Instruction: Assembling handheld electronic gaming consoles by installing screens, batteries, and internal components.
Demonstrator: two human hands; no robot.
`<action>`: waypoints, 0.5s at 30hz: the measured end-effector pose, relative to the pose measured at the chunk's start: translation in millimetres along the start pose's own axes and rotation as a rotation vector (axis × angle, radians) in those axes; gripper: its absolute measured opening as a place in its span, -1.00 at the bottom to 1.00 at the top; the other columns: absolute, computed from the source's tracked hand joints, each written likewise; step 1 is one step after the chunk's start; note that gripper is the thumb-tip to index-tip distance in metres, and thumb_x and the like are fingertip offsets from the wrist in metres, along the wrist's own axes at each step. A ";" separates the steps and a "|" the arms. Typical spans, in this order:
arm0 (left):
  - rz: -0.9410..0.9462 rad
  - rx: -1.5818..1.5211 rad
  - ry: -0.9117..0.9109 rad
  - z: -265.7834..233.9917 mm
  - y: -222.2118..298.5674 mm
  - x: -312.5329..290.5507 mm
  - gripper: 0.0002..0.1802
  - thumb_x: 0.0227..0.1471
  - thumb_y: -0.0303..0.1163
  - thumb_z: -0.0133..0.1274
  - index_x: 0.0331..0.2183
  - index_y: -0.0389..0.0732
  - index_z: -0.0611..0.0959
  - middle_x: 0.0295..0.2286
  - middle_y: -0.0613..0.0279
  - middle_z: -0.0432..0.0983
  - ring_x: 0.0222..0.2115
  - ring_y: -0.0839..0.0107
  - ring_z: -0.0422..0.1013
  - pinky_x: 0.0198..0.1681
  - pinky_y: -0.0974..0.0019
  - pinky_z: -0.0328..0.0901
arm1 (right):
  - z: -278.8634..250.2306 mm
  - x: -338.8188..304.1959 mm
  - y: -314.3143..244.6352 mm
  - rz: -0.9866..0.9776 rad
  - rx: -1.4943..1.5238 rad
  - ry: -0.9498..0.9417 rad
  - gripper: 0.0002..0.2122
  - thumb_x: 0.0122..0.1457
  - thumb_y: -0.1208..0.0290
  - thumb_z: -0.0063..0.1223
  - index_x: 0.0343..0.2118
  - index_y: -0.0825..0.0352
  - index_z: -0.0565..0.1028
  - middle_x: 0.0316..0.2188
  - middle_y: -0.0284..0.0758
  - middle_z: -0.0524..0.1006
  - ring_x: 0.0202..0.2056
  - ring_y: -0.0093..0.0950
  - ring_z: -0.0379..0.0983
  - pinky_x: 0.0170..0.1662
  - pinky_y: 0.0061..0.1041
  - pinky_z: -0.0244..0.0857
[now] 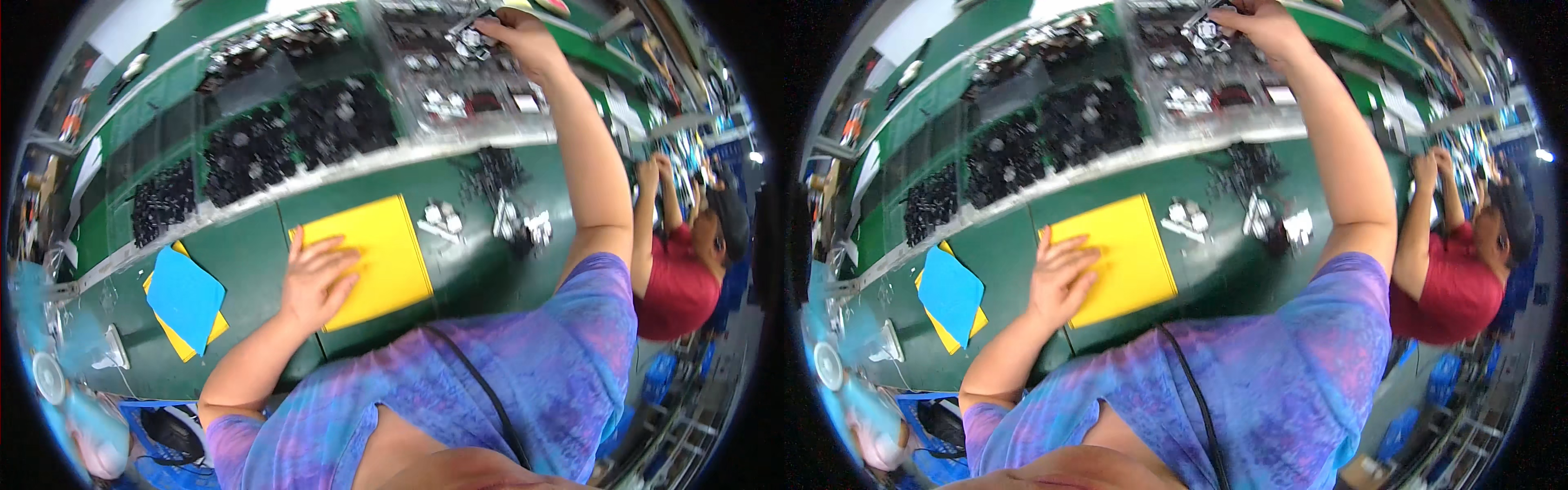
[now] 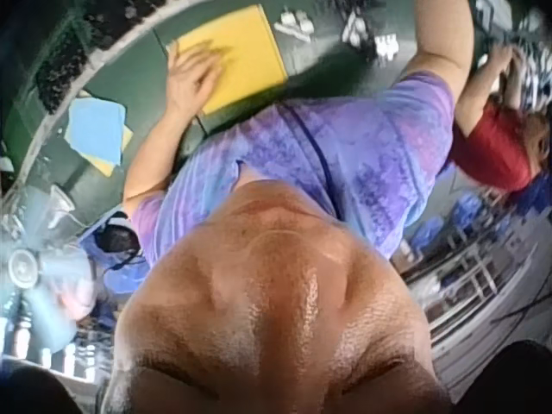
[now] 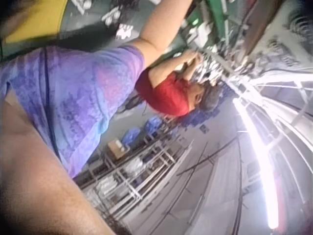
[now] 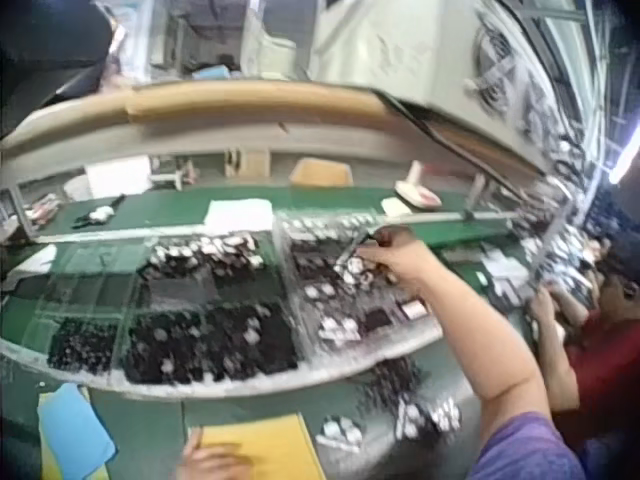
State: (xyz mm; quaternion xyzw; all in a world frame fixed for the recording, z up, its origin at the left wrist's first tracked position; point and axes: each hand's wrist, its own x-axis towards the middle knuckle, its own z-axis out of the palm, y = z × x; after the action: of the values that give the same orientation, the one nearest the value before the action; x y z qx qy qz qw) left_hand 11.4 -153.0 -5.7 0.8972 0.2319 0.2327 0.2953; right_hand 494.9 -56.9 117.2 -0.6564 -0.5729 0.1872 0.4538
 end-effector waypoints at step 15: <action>-0.011 0.029 0.045 0.1 5.8 -2.7 -0.75 0.07 -0.34 0.16 -0.18 -0.13 0.72 -0.19 0.20 0.64 0.04 0.22 0.44 0.34 -0.15 -0.15 | 9.1 -258.9 -20.3 0.465 0.212 -0.024 -0.87 0.15 0.41 0.27 -0.43 0.31 0.53 -0.49 -0.52 0.53 -0.44 -0.75 0.37 -0.36 -0.67 0.23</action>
State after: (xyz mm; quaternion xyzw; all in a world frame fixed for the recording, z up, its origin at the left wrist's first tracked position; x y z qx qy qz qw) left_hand 11.0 -158.6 -2.8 0.8945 0.2467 0.2478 0.2785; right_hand 405.3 -293.5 57.9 -0.7171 -0.3890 0.3533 0.4578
